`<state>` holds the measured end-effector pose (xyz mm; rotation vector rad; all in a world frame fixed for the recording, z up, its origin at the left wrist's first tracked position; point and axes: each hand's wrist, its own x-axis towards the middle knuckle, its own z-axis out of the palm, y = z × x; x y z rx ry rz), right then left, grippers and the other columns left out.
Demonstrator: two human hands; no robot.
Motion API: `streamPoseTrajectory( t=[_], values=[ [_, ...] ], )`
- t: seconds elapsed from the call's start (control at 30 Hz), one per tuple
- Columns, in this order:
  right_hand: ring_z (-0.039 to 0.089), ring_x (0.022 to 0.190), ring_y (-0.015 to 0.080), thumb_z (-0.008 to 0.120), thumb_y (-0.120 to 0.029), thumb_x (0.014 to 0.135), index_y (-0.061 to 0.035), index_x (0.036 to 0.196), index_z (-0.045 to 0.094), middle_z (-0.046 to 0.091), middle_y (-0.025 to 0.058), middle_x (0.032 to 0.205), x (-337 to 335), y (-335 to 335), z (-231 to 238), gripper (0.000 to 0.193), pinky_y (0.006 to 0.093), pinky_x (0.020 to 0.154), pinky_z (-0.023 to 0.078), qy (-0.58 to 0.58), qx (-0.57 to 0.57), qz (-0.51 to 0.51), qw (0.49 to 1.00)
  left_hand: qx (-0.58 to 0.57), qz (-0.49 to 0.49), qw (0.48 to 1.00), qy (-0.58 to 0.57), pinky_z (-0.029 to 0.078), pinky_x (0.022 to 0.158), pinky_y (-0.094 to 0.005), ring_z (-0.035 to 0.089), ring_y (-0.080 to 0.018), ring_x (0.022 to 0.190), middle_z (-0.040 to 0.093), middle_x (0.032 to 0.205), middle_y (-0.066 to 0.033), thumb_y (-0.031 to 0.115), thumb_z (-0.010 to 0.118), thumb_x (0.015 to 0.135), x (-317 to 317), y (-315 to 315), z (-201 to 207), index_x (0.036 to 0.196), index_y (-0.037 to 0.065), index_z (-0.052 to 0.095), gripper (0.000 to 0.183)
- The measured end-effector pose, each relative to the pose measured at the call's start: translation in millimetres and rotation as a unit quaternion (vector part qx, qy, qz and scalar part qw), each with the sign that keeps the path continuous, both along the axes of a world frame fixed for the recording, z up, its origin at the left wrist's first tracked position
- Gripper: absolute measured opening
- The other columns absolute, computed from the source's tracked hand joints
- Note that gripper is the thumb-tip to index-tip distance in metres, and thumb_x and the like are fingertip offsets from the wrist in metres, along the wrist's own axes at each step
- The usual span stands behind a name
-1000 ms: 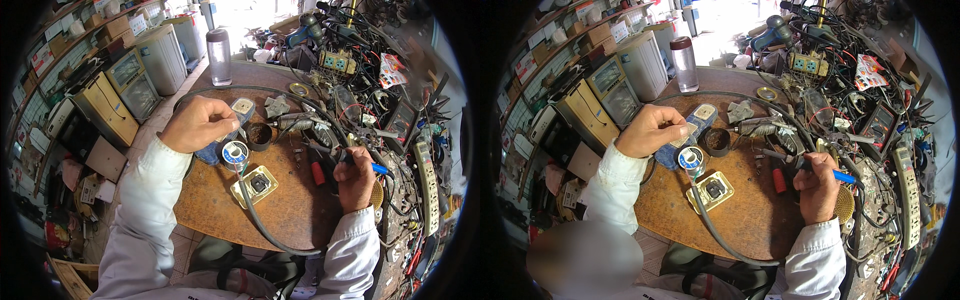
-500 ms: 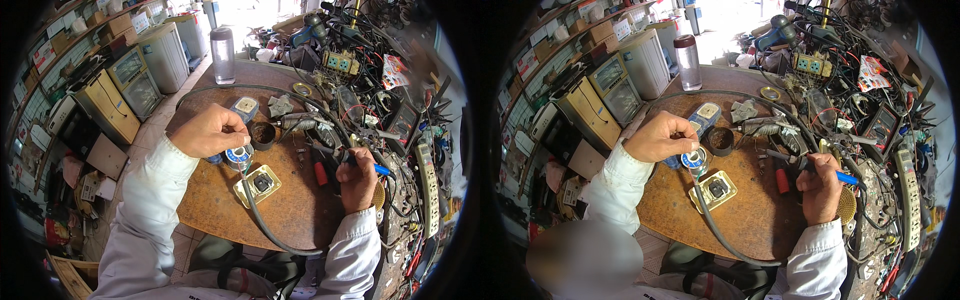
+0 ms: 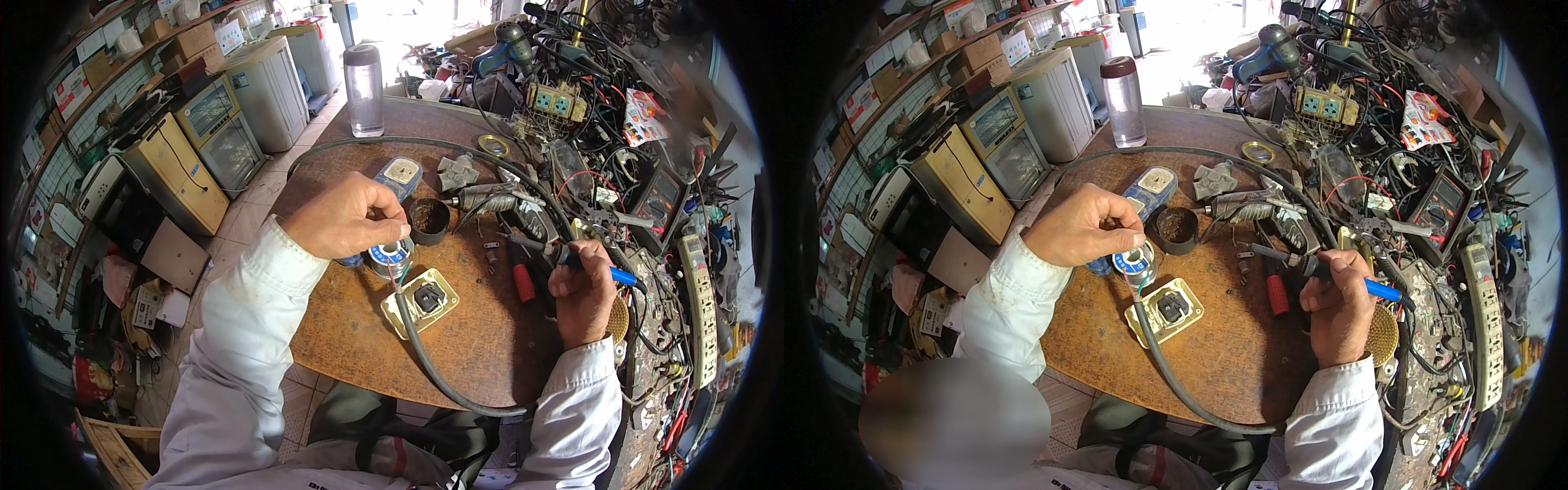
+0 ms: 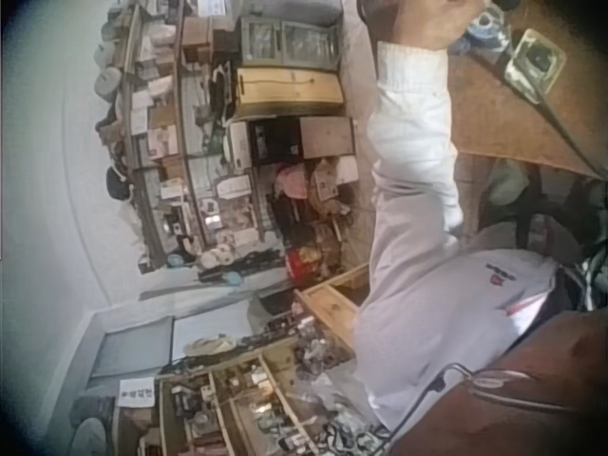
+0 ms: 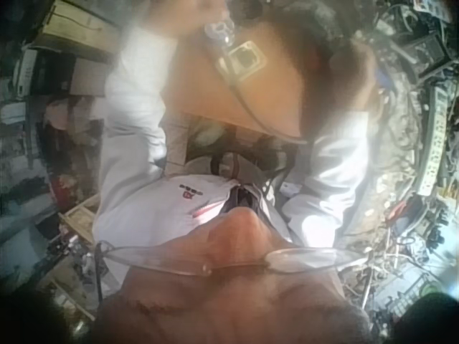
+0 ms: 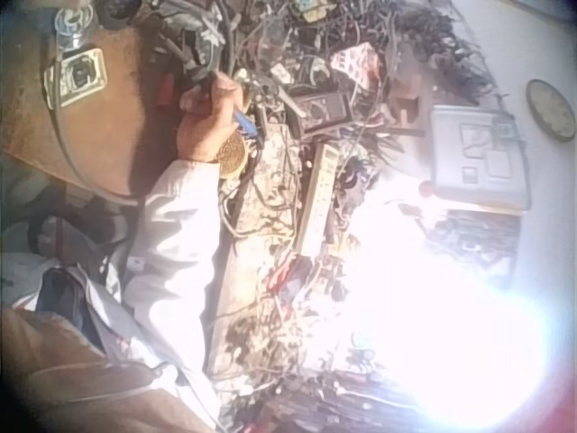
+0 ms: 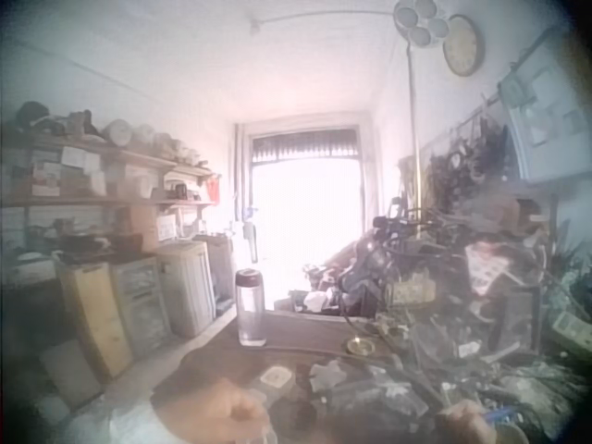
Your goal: The person uses a soldering iron and solder wire to join exposed wire ends to a small electrical component on a cluttered workbench. The person repeatedly applies heat and solder to the connection points, then briefly inspects the joint before continuing.
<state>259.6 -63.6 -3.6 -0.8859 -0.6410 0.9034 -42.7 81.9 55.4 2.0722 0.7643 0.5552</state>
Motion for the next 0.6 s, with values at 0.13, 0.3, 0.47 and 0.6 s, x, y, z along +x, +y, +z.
streamPoseTrajectory(
  t=[0.13, 0.3, 0.47, 0.6],
  values=[
    [0.047, 0.049, 0.0144, 0.058, -0.023, 0.088, -0.0004, 0.093, 0.060, 0.053, 0.0066, 0.060, -0.2, 0.8, -0.1, 0.023, 0.0294, 0.049, 0.041, -0.003, 0.000, 0.005, 1.000, -0.007, 0.005, 1.000, 0.007, 0.048, 0.059, -0.0273, 0.062, -0.0097, 0.065, 0.070, 0.072, -0.0084, 0.013, 0.072, 0.082, -0.1, -1.0, 0.1, 0.086, -0.006, 0.072, 0.020],
    [0.047, 0.048, 0.0143, 0.058, -0.023, 0.088, -0.0004, 0.092, 0.060, 0.052, 0.0059, 0.059, -0.7, 0.6, -0.3, 0.023, 0.0292, 0.048, 0.041, -0.004, 0.001, -0.007, 1.000, 0.003, 0.007, 1.000, 0.029, 0.049, 0.060, -0.0274, 0.062, -0.0097, 0.065, 0.070, 0.072, -0.0086, 0.013, 0.072, 0.081, 1.0, -3.0, 4.2, 0.085, -0.006, 0.071, 0.020],
    [0.048, 0.049, 0.0141, 0.059, -0.023, 0.088, -0.0003, 0.092, 0.060, 0.051, 0.0049, 0.059, 1.0, -0.3, -0.4, 0.023, 0.0293, 0.047, 0.041, -0.009, 0.011, 0.001, 1.000, -0.004, -0.001, 1.000, 0.029, 0.048, 0.059, -0.0274, 0.061, -0.0095, 0.065, 0.069, 0.071, -0.0078, 0.014, 0.072, 0.082, 1.1, -2.5, 2.8, 0.084, -0.006, 0.071, 0.021],
    [0.048, 0.049, 0.0139, 0.059, -0.023, 0.088, -0.0004, 0.093, 0.060, 0.051, 0.0045, 0.059, -1.2, 0.8, -0.7, 0.024, 0.0294, 0.047, 0.040, 0.002, 0.006, -0.002, 1.000, 0.000, -0.006, 1.000, 0.003, 0.047, 0.058, -0.0273, 0.060, -0.0088, 0.064, 0.068, 0.070, -0.0070, 0.014, 0.072, 0.082, -0.4, -1.4, 0.5, 0.084, -0.007, 0.071, 0.021]
  ],
)
